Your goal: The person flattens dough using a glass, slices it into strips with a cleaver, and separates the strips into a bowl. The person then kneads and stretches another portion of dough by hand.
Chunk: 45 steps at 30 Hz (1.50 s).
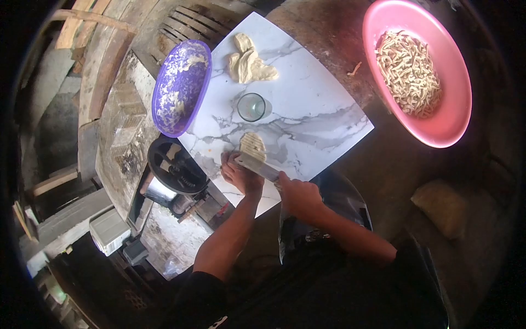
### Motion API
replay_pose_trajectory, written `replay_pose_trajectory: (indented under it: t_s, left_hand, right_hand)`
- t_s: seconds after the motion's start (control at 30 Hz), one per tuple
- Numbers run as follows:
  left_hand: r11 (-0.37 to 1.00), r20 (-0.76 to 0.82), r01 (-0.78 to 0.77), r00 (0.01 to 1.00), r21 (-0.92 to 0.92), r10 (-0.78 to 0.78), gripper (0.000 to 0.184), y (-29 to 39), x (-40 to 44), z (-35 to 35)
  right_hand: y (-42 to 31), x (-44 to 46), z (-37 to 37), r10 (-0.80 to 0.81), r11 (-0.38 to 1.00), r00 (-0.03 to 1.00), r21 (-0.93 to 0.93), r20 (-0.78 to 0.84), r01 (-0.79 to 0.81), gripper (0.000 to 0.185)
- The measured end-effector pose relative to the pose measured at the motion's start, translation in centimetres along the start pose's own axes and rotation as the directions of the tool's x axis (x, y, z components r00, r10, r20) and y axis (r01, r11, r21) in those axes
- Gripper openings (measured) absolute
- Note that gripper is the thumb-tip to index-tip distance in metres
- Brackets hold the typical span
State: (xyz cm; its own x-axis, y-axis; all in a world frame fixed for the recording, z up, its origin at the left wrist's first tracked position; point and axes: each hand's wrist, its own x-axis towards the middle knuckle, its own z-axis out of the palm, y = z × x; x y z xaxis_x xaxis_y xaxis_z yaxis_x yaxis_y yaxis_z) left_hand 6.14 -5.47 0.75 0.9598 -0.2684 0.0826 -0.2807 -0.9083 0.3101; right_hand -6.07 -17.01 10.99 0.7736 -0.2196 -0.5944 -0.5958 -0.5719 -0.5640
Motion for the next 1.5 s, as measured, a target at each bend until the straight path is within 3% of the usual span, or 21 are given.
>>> replay_pose_trajectory:
  t_s: [0.1, 0.27, 0.37, 0.53, 0.6, 0.7, 0.77, 0.8, 0.87, 1.17, 1.5]
  left_hand:
    - [0.999, -0.036, -0.023, 0.999, 0.039, 0.025, 0.073, -1.2, -0.3, 1.3]
    - [0.996, -0.138, -0.047, 0.990, -0.079, 0.035, 0.030, -1.1, -0.2, 1.4]
    - [0.999, -0.119, 0.008, 0.993, -0.049, -0.014, 0.021, -0.3, -0.1, 0.8]
    - [0.999, -0.115, 0.048, 0.992, 0.004, -0.047, 0.023, -0.3, 0.0, 0.9]
    - [0.998, -0.089, 0.065, 0.994, 0.001, -0.065, 0.024, -0.6, 0.0, 1.2]
    - [0.995, -0.011, 0.095, 0.995, 0.015, -0.094, 0.037, -0.9, -0.2, 0.8]
    - [0.989, 0.128, 0.105, 0.985, 0.099, -0.118, 0.042, -0.4, -0.1, -0.1]
    - [0.989, 0.128, 0.106, 0.985, 0.102, -0.119, 0.042, -0.6, -0.2, 0.0]
    - [0.993, 0.104, 0.117, 0.988, 0.009, -0.117, 0.059, -0.8, -0.2, 0.4]
    - [0.994, 0.105, 0.108, 0.989, -0.017, -0.106, 0.075, 0.0, 0.2, -0.7]
    - [0.994, 0.053, 0.101, 0.993, 0.049, -0.104, 0.076, -1.4, -0.3, 1.5]
  right_hand:
    - [0.9, -1.4, 0.3, 0.037, 0.999, 0.999, 0.001, 0.002, -0.037, 0.034]
    - [2.7, -4.0, 0.7, 0.072, 0.997, 0.997, 0.043, -0.030, -0.070, 0.040]
    - [3.2, -5.1, 0.6, 0.067, 0.997, 0.996, 0.029, -0.051, -0.066, 0.039]
    - [2.9, -5.4, 0.2, 0.069, 0.997, 0.997, 0.025, -0.041, -0.068, 0.039]
    - [2.5, -5.1, 0.6, -0.027, 0.996, 0.985, 0.082, -0.168, 0.041, 0.036]
    - [1.1, -3.5, 0.4, -0.030, 0.997, 0.992, 0.069, -0.125, 0.039, 0.031]
    - [0.4, -2.4, 0.5, -0.037, 0.997, 0.994, 0.069, -0.101, 0.044, 0.030]
    - [0.1, -2.0, 0.6, -0.042, 0.996, 0.996, 0.069, -0.078, 0.048, 0.028]
    - [-0.1, -1.3, 1.0, -0.068, 0.995, 0.993, 0.064, -0.095, 0.074, 0.028]
    - [-1.2, 1.1, 1.6, -0.073, 0.997, 0.992, 0.007, -0.103, 0.074, 0.031]
    - [-2.8, 3.2, 0.6, -0.059, 0.998, 0.998, 0.026, 0.002, 0.059, 0.031]
